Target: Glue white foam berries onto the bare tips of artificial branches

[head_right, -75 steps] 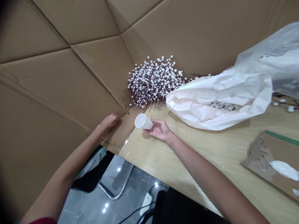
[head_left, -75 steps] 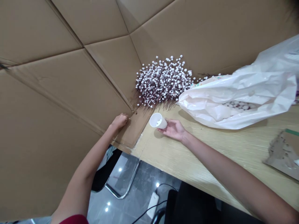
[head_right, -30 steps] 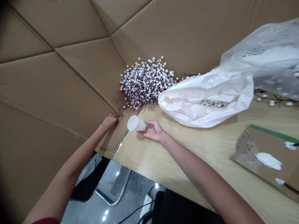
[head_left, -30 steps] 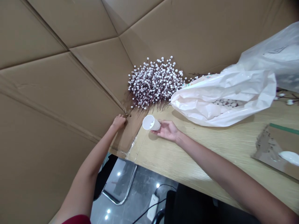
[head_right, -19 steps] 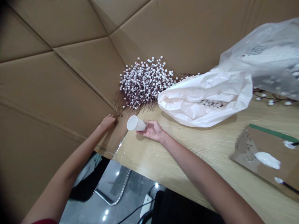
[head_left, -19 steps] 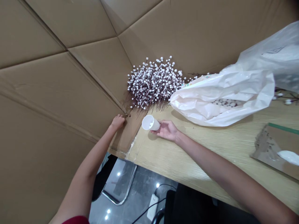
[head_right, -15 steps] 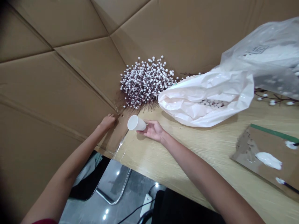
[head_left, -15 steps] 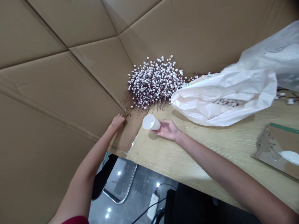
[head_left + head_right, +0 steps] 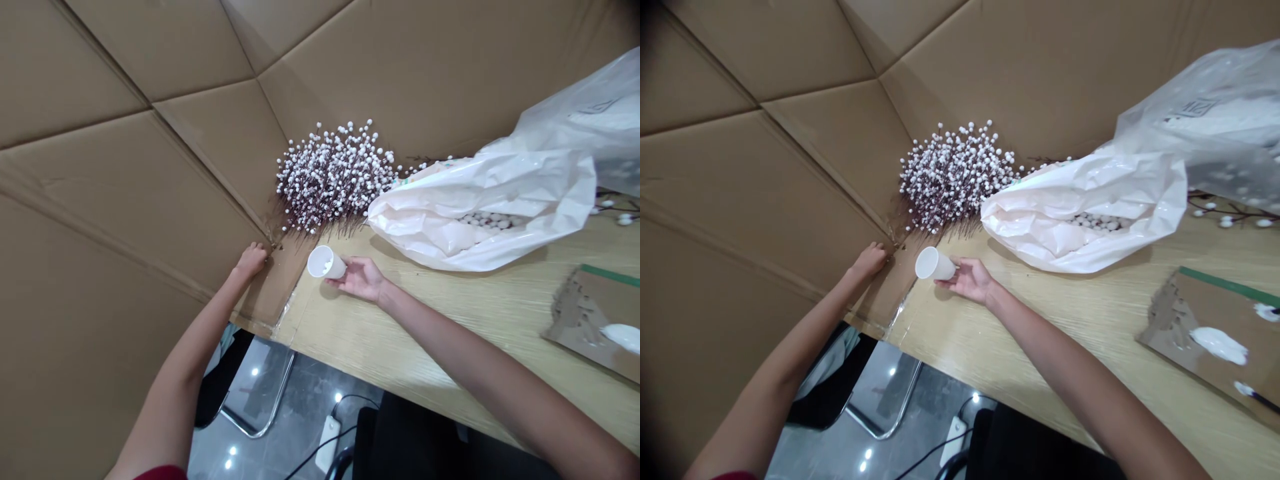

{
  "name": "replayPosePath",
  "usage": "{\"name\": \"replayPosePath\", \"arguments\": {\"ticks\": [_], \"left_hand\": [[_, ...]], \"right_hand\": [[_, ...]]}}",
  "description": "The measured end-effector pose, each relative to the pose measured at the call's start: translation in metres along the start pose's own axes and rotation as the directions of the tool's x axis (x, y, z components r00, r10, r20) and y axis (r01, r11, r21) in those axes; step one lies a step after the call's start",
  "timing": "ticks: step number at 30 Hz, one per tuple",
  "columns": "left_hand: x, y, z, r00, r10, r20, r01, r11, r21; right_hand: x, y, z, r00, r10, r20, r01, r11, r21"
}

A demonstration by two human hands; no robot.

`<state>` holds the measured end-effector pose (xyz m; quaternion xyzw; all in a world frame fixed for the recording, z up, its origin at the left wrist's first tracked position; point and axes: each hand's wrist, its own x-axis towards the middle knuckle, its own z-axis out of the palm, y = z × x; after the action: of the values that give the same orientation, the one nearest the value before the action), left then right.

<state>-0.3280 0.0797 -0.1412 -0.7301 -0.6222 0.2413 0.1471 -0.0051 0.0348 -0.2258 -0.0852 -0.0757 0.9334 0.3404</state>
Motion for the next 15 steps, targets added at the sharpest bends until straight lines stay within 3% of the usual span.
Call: {"name": "replayPosePath", "arguments": {"ticks": [7, 15], "left_hand": [[0.012, 0.005, 0.009, 1.0, -0.002, 0.028, -0.001, 0.992, 0.125], [0.022, 0.01, 0.008, 0.997, -0.052, 0.063, 0.04, 0.984, 0.175]], "right_hand": [[0.001, 0.0, 0.0, 1.0, -0.006, 0.019, 0.005, 0.999, 0.039], [-0.001, -0.001, 0.002, 1.0, -0.006, -0.006, 0.006, 1.0, 0.022]]}}
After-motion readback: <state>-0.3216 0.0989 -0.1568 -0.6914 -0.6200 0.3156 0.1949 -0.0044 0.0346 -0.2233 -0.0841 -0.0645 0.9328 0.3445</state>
